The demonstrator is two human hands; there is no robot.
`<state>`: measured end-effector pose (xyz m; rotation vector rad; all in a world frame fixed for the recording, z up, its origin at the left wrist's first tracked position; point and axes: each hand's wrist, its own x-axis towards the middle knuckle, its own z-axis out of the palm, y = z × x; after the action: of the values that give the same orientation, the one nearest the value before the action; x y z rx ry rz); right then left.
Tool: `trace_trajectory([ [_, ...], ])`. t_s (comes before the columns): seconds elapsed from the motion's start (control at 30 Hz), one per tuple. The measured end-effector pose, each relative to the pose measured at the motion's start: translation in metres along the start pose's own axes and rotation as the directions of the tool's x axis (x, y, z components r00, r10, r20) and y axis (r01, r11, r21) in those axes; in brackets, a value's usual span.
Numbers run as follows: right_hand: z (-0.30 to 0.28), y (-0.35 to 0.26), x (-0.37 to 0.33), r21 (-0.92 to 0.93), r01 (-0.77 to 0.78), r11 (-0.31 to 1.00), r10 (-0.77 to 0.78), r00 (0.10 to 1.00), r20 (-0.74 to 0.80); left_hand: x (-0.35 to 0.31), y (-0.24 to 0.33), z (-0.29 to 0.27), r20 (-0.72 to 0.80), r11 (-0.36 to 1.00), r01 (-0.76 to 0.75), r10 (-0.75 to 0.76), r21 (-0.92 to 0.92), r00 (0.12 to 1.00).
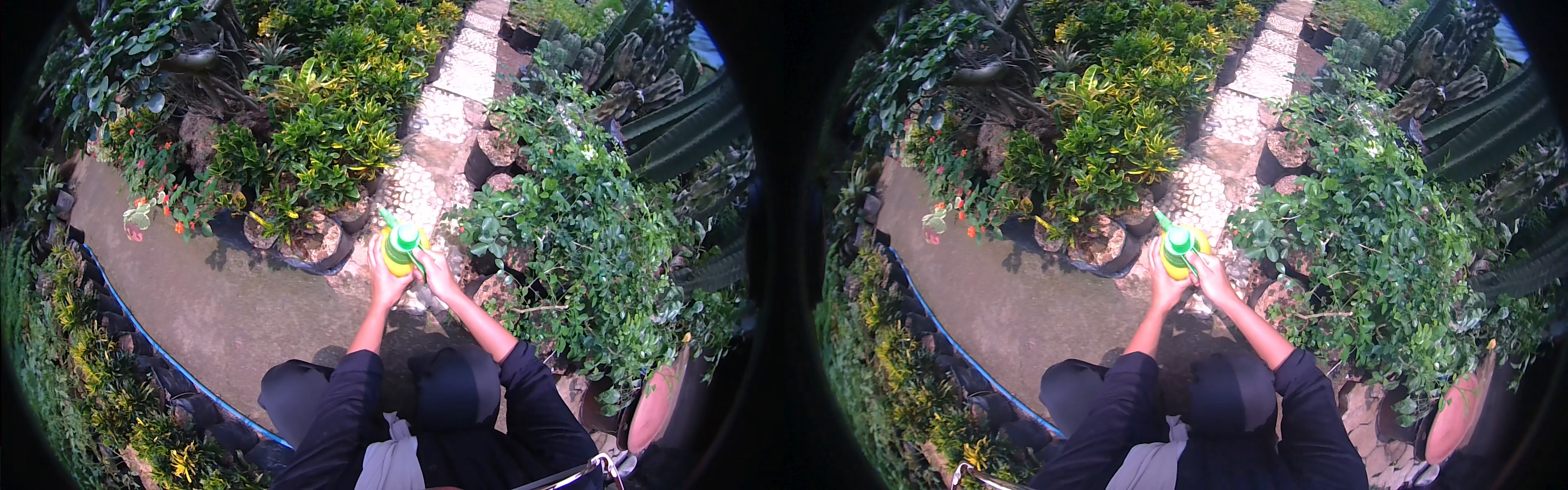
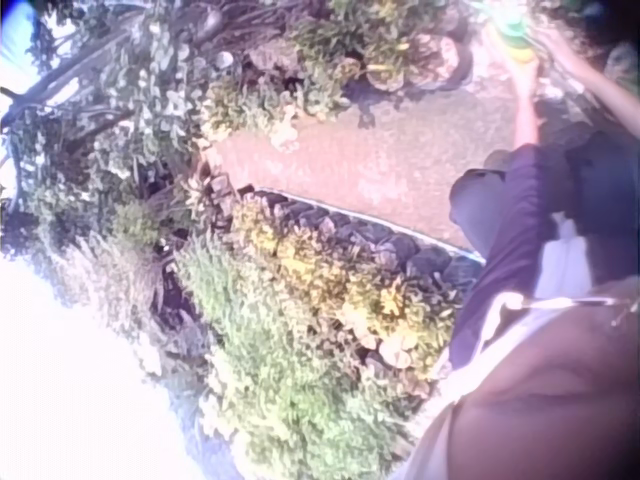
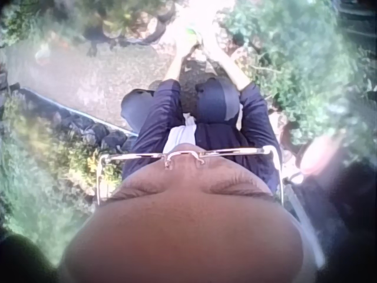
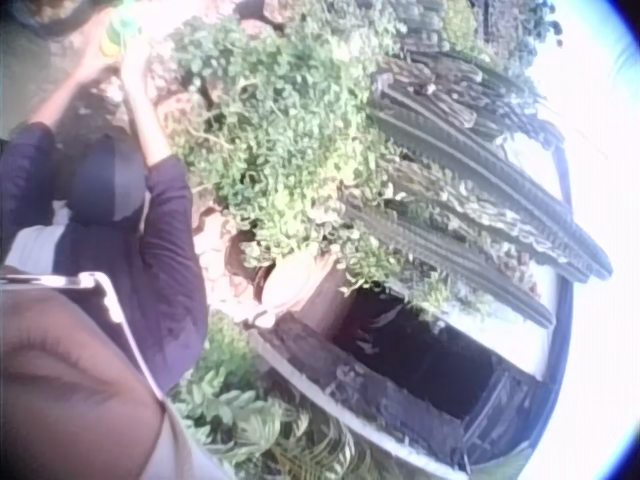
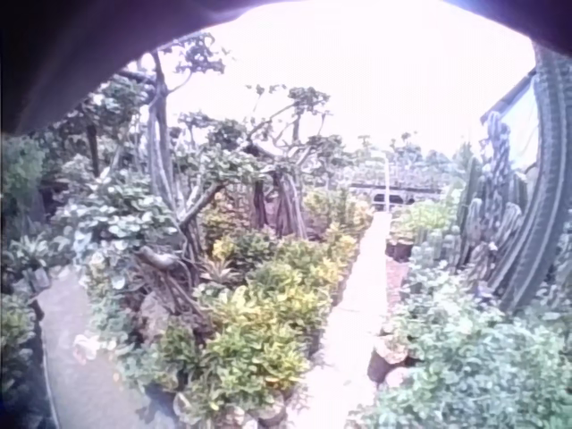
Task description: The person assembles a garden sprayer by attaching a green pump head to a yellow container. They insert a clear tube into the container, secure the pump head, and tighten the assembly. The person then pumps the handle to pressurize the sprayer.
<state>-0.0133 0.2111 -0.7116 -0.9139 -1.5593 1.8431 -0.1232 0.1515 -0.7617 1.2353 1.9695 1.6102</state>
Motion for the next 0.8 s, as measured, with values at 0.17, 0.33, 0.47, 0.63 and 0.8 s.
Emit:
trace_trajectory([
  [0.17,-0.001,0.001,0.0,-0.032,0.031,0.999,-0.031,1.0,0.0,0.0,-0.003,-0.007,0.055,1.0,-0.006,0.008,-0.022,0.998],
  [0.33,-0.011,0.002,-0.003,0.121,0.08,0.989,-0.08,0.997,-0.008,-0.009,0.004,-0.009,-0.145,0.971,0.143,-0.172,-0.194,0.974],
  [0.47,-0.01,-0.007,-0.017,-0.009,0.076,0.997,-0.076,0.997,-0.018,-0.022,0.007,-0.004,0.002,0.807,0.409,-0.451,-0.426,0.892],
  [0.63,-0.011,-0.022,-0.04,-0.284,0.027,0.958,-0.021,1.0,0.023,-0.011,0.049,-0.016,0.346,0.6,0.662,-0.566,-0.449,0.748],
  [0.8,-0.012,-0.113,-0.037,-0.826,0.109,0.553,0.11,0.973,0.202,-0.012,0.084,-0.024,0.398,0.506,0.676,-0.555,-0.536,0.73],
])
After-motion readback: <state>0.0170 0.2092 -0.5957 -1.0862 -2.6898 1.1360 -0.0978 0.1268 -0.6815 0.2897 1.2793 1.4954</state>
